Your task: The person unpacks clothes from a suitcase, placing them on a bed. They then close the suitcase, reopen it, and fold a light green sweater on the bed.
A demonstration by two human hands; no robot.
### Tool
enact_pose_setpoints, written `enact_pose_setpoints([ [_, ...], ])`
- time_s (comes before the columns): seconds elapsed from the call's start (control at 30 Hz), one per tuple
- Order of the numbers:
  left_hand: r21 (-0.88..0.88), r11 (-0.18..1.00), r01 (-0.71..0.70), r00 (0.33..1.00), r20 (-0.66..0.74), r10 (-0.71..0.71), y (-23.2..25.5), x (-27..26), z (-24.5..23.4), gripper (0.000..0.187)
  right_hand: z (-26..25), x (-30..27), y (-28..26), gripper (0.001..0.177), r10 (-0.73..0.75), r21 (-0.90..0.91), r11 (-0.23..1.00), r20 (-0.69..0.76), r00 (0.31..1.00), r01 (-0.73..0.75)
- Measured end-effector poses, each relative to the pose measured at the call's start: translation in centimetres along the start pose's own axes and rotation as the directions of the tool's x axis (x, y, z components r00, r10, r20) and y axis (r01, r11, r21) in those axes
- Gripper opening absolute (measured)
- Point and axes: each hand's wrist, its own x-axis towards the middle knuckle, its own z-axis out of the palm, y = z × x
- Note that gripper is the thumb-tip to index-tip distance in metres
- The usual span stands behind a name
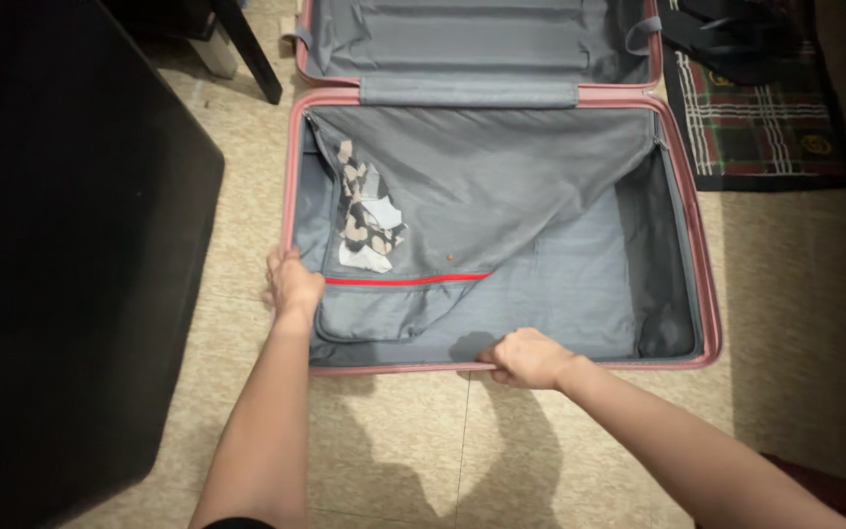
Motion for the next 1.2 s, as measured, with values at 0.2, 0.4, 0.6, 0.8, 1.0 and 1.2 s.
enact_pose_setpoints([
  [0.2, 0.249, 0.741, -0.624, 0.761, 0.410, 0.503, 4.8, -6.6, 8.7, 0.040, 0.4, 0.3, 0.5, 0.045, 0.107, 0.251, 0.962, 0.013, 0.994, -0.106],
  [0.4, 0.128, 0.818, -0.561, 0.810, 0.288, 0.511, 5.2, -10.4, 18.1, 0.047, 0.3, -0.3, 4.8, 0.082, 0.496, 0.882, 0.337, 0.132, 0.858, -0.330],
  [0.6, -0.171, 0.802, -0.572, 0.767, 0.237, 0.597, 9.0, -10.6, 11.4, 0.027, -0.9, -1.7, 6.0, 0.099, 0.663, 0.965, -0.258, 0.208, 0.719, -0.042],
  [0.8, -0.442, 0.643, -0.625, 0.670, 0.118, 0.733, 17.4, -13.2, -2.3, 0.016, -5.9, 3.2, 1.8, 0.088, 0.554, 0.699, -0.637, 0.122, 0.823, 0.325],
  [1.0, -0.399, 0.458, -0.794, 0.509, -0.026, 0.860, 18.9, -12.4, -11.5, 0.037, -12.5, 7.2, 4.7, 0.033, 0.783, 0.312, -0.541, -0.153, 0.603, 0.781],
  [1.2, -0.040, 0.510, -0.859, 0.508, -0.169, 0.844, 17.9, -9.1, -16.7, 0.035, -18.2, 0.1, 10.2, 0.018, 0.971, 0.442, -0.219, 0.011, 0.238, 0.870],
])
